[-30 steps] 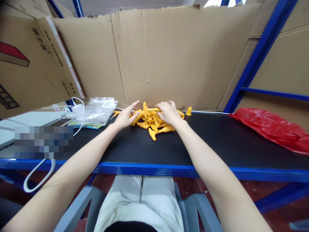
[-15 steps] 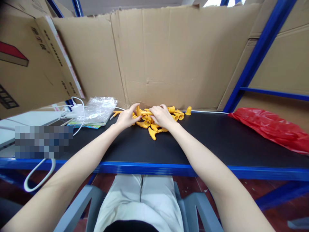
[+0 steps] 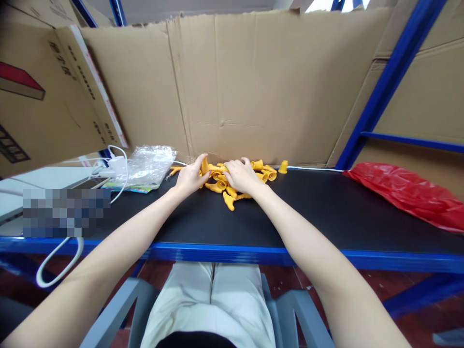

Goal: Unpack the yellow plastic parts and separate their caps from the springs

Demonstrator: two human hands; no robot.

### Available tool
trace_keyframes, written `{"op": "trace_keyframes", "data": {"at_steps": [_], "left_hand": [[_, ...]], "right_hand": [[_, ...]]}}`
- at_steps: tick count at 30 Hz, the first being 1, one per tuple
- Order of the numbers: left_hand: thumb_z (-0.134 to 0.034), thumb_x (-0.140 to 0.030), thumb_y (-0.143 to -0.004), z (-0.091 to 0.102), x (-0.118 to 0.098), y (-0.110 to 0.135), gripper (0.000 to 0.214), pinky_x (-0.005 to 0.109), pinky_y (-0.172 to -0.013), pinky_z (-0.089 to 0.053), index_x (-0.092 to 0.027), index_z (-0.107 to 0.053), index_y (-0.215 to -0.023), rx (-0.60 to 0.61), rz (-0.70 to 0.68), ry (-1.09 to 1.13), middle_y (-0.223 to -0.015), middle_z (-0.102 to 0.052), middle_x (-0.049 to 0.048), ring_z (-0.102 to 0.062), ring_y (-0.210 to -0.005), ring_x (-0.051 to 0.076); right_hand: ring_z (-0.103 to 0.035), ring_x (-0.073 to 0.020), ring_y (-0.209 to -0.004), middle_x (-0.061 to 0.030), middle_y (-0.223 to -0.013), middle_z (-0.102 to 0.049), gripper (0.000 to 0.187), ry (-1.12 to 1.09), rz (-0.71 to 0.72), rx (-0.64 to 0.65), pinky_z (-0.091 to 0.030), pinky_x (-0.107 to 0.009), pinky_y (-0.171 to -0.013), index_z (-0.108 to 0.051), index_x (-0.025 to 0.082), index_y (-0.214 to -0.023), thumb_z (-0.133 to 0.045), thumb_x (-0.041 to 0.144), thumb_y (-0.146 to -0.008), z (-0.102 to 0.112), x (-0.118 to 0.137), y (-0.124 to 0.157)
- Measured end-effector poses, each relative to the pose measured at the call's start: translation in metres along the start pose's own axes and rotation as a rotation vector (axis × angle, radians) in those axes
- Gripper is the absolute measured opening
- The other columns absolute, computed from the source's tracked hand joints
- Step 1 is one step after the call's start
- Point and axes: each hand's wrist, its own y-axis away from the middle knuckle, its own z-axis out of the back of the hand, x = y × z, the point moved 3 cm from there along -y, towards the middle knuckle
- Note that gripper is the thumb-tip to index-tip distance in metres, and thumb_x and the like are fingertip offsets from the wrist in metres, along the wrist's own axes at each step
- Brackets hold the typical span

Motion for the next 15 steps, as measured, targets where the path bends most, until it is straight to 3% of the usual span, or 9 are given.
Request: {"op": "trace_keyframes", "data": {"at_steps": [6, 11, 15], "left_hand": [[-0.054, -0.036, -0.085, 0.000, 0.000, 0.000, 0.060, 0.033, -0.078, -0.048, -0.019, -0.037, -0.140, 0.024, 0.015, -0.001, -0.100, -0.070, 0.0113, -0.067, -0.091, 0.026], [-0.055, -0.036, -0.085, 0.002, -0.001, 0.000, 0.061, 0.032, -0.076, -0.048, -0.017, -0.037, -0.139, 0.032, 0.028, -0.001, -0.096, -0.070, 0.0107, -0.067, -0.088, 0.026], [-0.055, -0.038, -0.084, 0.000, -0.001, 0.000, 0.060, 0.032, -0.076, -0.048, -0.017, -0.038, -0.139, 0.039, 0.022, -0.008, -0.097, -0.070, 0.0103, -0.067, -0.088, 0.025]], "right_hand": [[-0.055, -0.0274, -0.097, -0.0144, -0.104, -0.063, 0.026, 0.024, 0.041, -0.012, -0.033, -0.042, -0.090, -0.056, 0.015, -0.109, -0.043, 0.019, -0.086, 0.007, 0.000, -0.001], [-0.055, -0.0279, -0.101, -0.0149, -0.110, -0.063, 0.030, 0.030, 0.035, -0.033, -0.030, -0.044, -0.095, -0.055, 0.014, -0.113, -0.044, 0.028, -0.090, 0.009, 0.002, -0.001], [-0.055, -0.0270, -0.100, -0.0133, -0.109, -0.064, 0.030, 0.041, 0.051, -0.008, -0.026, -0.047, -0.099, -0.056, 0.016, -0.114, -0.038, 0.022, -0.092, 0.003, 0.003, -0.001]]}}
